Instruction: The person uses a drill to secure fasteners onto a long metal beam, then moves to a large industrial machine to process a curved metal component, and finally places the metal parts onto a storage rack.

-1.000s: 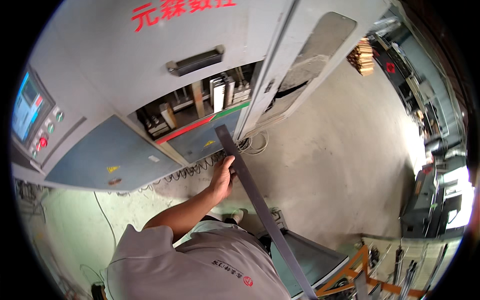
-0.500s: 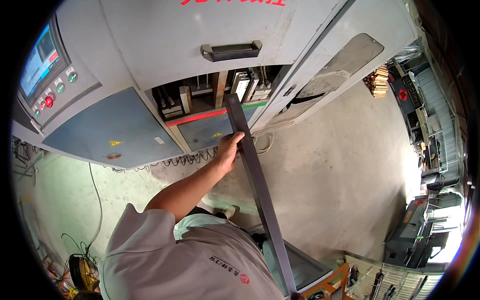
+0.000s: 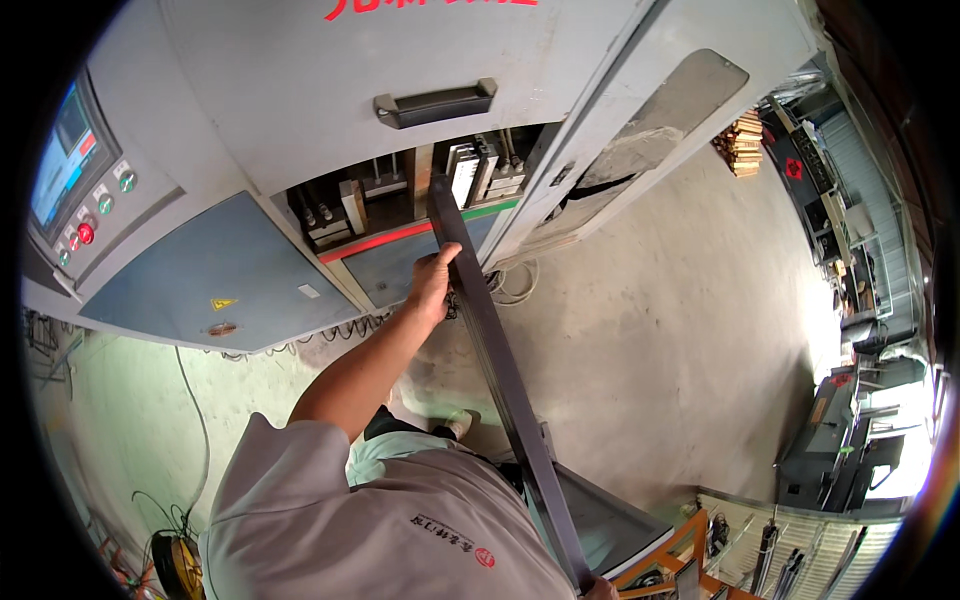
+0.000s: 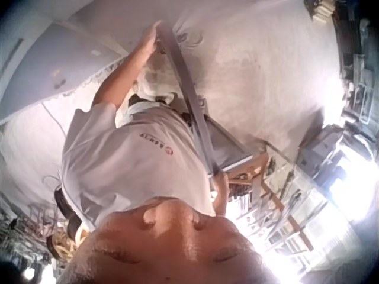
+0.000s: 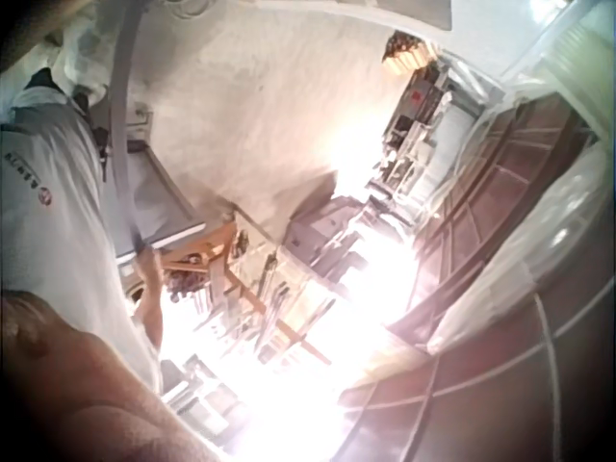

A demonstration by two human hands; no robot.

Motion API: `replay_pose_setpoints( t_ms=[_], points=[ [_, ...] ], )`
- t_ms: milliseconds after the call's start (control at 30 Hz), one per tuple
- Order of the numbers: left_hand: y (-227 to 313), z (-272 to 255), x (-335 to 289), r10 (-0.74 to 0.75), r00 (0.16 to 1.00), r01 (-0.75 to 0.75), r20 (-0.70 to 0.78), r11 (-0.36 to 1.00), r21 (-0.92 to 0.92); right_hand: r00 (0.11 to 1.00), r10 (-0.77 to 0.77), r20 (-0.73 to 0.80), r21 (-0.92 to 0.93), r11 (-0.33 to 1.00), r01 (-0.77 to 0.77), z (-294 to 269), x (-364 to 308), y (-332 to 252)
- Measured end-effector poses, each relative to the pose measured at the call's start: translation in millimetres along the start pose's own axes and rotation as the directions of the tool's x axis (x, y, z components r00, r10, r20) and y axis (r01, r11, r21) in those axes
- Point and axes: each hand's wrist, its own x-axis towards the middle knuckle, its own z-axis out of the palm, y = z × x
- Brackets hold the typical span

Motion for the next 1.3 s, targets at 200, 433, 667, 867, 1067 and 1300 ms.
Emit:
replay_pose_setpoints(
  t_ms=[200,433,667,867,1067,1300],
  points=[
    [-13,19,30,0.027,0.999,-0.023,-0.024,0.986,0.163,0.993,0.025,0.117,-0.114,0.993,-0.012,29,25,43],
    [-2,-39,86,-0.093,0.977,0.074,0.191,0.992,0.104,0.99,-0.057,0.126,0.22,0.975,0.028,-55,70,-12],
    [33,-33,64,-0.252,0.931,0.038,0.265,0.788,0.615,0.829,-0.514,0.22,0.563,0.761,0.322,-7,175,-74],
    [60,-11,51,0.035,0.96,0.211,-0.277,0.561,0.801,0.753,-0.65,0.106,0.854,0.447,0.266,37,205,-85],
    [140,15,25,0.155,0.698,-0.662,0.699,-0.234,0.713,0.733,-0.68,0.015,0.735,0.505,0.453,29,223,-84],
    [256,220,-111,0.126,-0.033,-0.332,0.991,-0.937,0.108,0.705,-0.593,-0.39,0.687,0.323,0.651,57,219,-58]
  ],
)
